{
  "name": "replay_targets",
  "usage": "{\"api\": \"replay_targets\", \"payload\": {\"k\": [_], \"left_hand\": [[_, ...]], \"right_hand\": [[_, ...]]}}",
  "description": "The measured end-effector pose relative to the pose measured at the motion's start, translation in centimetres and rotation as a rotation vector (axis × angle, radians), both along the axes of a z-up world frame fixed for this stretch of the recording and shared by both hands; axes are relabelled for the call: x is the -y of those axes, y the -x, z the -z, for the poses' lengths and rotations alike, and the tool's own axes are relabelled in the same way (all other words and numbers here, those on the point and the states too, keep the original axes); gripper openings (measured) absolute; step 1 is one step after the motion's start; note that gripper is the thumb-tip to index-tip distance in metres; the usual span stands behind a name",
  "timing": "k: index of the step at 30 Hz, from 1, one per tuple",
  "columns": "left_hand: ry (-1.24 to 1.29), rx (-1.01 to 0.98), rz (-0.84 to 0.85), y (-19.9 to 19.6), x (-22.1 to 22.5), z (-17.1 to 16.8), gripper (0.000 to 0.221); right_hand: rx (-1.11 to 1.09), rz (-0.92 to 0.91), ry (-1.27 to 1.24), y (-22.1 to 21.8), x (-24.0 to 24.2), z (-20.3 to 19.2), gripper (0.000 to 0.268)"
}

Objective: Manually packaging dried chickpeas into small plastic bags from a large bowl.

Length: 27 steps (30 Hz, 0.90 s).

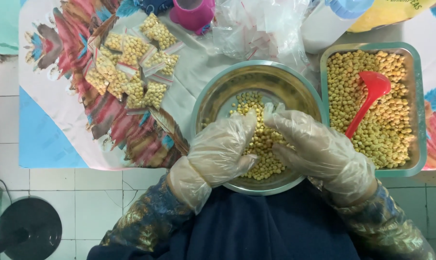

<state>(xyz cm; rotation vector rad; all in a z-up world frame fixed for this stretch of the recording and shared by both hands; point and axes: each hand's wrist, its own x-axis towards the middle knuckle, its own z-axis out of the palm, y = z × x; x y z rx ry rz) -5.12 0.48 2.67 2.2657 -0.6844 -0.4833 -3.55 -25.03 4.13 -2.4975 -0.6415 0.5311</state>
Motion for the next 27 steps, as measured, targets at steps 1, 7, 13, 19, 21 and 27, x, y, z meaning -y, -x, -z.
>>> {"api": "replay_targets", "payload": {"k": [1,7,13,19,21,27], "left_hand": [[-0.079,0.001,-0.004,0.2,-0.5,0.2,0.067],[-0.193,0.064,0.147,3.8,0.0,0.4,0.055],[-0.254,0.172,0.193,3.7,0.6,2.1,0.043],[-0.268,0.129,0.228,2.4,0.0,1.1,0.039],[-0.273,0.121,0.241,1.7,-0.1,0.6,0.038],[-0.311,0.085,0.179,-0.4,-0.3,-2.2,0.048]], "right_hand": [[0.067,-0.082,0.041,0.1,0.3,-1.4,0.071],[-0.007,-0.318,0.146,2.2,0.7,-1.9,0.044],[0.139,-0.556,0.134,3.4,1.4,-0.2,0.026],[-0.036,-0.474,0.133,2.3,-1.7,3.7,0.023],[-0.02,-0.44,0.128,1.5,-1.6,2.8,0.022],[0.119,-0.294,0.069,1.2,0.8,0.8,0.055]]}}
